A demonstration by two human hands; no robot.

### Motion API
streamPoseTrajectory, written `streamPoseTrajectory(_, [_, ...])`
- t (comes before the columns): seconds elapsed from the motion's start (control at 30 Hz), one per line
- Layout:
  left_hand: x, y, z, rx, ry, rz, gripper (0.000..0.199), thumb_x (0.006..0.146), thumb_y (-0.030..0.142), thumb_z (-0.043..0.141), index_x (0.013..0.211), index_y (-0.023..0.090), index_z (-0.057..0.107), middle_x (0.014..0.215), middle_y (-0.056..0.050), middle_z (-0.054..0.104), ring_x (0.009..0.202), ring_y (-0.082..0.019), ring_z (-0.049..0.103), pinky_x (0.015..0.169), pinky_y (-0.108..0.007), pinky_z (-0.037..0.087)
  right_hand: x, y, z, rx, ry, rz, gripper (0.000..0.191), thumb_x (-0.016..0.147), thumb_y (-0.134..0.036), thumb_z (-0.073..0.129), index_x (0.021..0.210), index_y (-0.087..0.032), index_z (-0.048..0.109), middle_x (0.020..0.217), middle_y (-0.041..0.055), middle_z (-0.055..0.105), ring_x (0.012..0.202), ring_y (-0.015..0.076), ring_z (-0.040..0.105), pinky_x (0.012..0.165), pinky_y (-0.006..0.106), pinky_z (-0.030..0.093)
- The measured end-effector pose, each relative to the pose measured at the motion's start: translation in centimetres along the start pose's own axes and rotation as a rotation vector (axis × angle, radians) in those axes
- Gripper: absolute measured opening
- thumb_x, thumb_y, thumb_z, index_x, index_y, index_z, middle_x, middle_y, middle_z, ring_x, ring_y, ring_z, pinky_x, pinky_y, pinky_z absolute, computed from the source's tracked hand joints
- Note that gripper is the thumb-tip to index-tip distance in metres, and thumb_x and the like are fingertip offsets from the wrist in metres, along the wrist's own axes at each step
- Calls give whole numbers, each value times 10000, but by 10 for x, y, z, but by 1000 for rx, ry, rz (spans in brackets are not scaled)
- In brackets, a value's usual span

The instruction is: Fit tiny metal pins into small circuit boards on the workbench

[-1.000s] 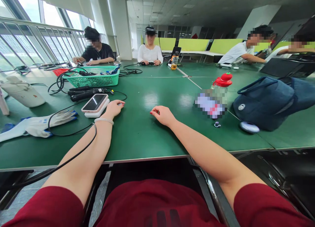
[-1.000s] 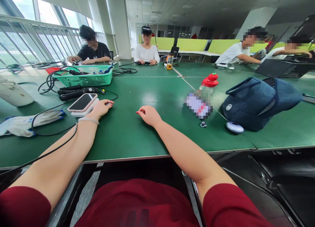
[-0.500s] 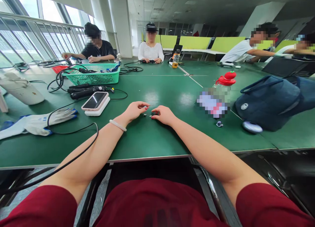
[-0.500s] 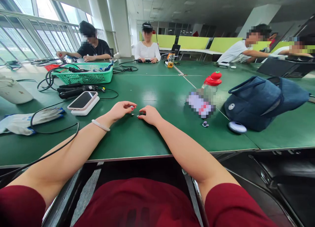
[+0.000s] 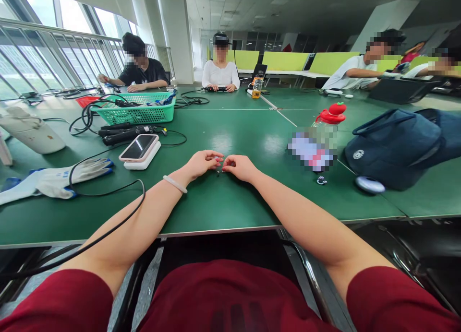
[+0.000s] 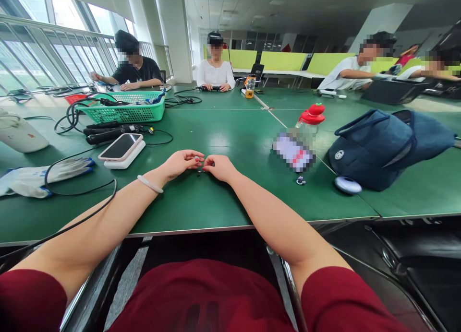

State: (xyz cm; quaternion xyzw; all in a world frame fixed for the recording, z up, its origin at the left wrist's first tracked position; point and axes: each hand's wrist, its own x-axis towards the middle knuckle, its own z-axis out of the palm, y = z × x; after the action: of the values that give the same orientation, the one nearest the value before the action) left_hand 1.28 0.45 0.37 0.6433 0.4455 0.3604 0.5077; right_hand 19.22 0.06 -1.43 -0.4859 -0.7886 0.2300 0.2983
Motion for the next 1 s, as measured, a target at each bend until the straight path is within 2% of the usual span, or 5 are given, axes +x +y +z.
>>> streamPoseTrajectory(0.13, [1,0,-8,195,99,22,284,820,263,578,1059,132,660,924,-96,726,654,-105,579,700,-283,491,0,1,-2,118,39,70,90,761,-251,636,767,-180,692,726,1,689,679,113,596,689,247,453])
streamPoseTrajectory(0.3, [4,-5,-8,338,109,52,305,818,263,552,1078,157,673,867,-70,728,583,-98,550,670,-277,491,2,3,-2,206,68,97,126,758,-193,614,831,-190,718,783,14,715,711,122,631,714,262,487])
streamPoseTrajectory(0.43, [6,-9,-4,226,33,109,354,764,211,609,1110,154,662,932,-74,717,689,-123,631,745,-300,523,3,4,-1,232,115,93,126,747,-210,625,818,-184,725,733,7,701,656,115,612,684,259,487])
streamPoseTrajectory(0.6, [3,-5,2,121,-21,85,448,700,143,656,1148,147,649,983,-78,710,828,-171,677,840,-342,532,3,6,-2,280,115,114,123,735,-236,624,786,-179,721,607,-16,643,543,99,545,599,250,463])
streamPoseTrajectory(1.0, [-3,-1,-1,576,9,234,453,732,316,640,1174,222,666,756,-9,683,724,-157,610,784,-291,485,3,4,3,382,131,120,116,690,-229,643,774,-181,578,600,-39,633,521,86,532,574,236,445])
